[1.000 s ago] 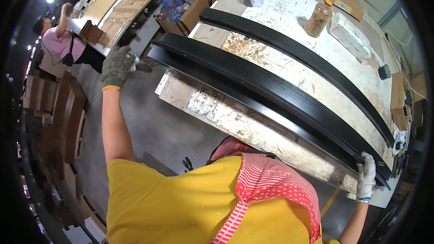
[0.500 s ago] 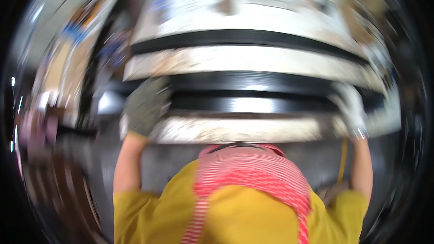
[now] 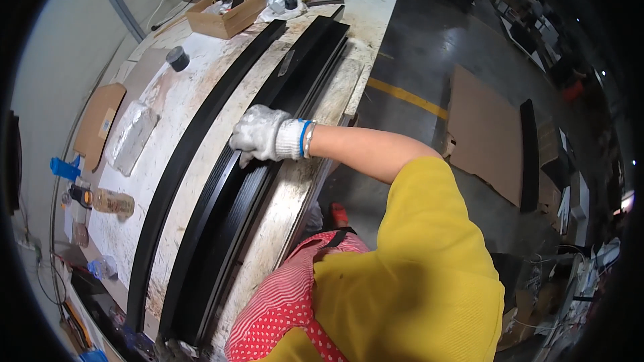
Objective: The person wipes several black wood boards with a cloth. The person pours liquid from a bottle onto the cloth and then rubs the surface and edges of the boards.
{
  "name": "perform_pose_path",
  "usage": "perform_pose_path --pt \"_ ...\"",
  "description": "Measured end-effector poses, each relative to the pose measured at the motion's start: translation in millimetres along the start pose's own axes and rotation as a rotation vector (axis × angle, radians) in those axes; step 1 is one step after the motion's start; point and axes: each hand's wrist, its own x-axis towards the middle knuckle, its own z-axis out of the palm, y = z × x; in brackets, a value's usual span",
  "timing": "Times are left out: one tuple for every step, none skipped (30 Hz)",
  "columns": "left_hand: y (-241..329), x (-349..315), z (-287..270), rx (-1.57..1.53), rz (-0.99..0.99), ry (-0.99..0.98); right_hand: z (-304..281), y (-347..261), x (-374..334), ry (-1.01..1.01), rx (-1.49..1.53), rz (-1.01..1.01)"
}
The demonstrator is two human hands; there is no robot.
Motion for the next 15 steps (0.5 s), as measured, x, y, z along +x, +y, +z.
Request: perform_pose_path --pt "3.4 -1.8 -11.9 -0.028 -0.02 -0.025 -2.3 -3.5 3.3 -0.01 -0.003 -0.027" --pt "15.7 -4.0 -25.3 -0.144 -0.164 -0.047 -5.5 -9.4 6.2 0.023 0.052 -0.05" --pt "9.9 -2.4 -33.6 -0.161 -0.21 -0.072 -14.7 -14.8 7.6 -0.035 0.052 -0.024" --pt "4.5 -0.6 -38.1 -0.177 -0.255 -0.1 -25.5 -18.3 8.1 -0.095 0.054 0.004" --pt "3.6 -2.4 -44.9 -0.383 -0.318 -0.127 -28.8 -25.6 10.7 -0.07 0.099 -0.035" --pt "3.1 0.7 -49.8 -0.355 -0.328 -0.166 -32.2 -28.8 14.3 -0.071 0.11 -0.036" --pt "-2.6 9.7 -48.6 -0.372 -0.356 -0.283 -34.8 -29.8 18.6 -0.183 0.153 0.028" --pt "-16.8 20.7 -43.6 -0.388 -0.395 -0.395 -34.2 -32.7 26.3 -0.298 0.2 0.079" --pt "-56.9 26.6 -22.9 -0.355 -0.33 -0.406 -32.6 -31.2 29.5 -0.359 0.209 0.142" --pt "-86.6 36.0 -10.4 -0.178 -0.157 -0.428 -14.0 -28.4 34.3 -0.263 0.175 0.093" --pt "-80.4 39.1 -12.0 -0.003 -0.135 -0.431 -8.7 -31.1 43.9 -0.315 0.11 0.093" --pt "-92.1 41.6 -6.5 -0.207 -0.148 -0.457 -5.3 -32.9 50.5 -0.361 0.051 0.081" --pt "-79.0 40.6 -6.0 0.022 -0.018 -0.262 6.0 -27.2 43.6 -0.162 0.043 0.02" --pt "-78.3 43.8 -9.4 0.064 0.113 -0.214 21.9 -23.9 37.7 0.036 0.063 -0.067" --pt "-80.5 37.1 -10.5 0.185 0.05 -0.154 23.9 -26.1 39.7 -0.089 0.069 -0.007"
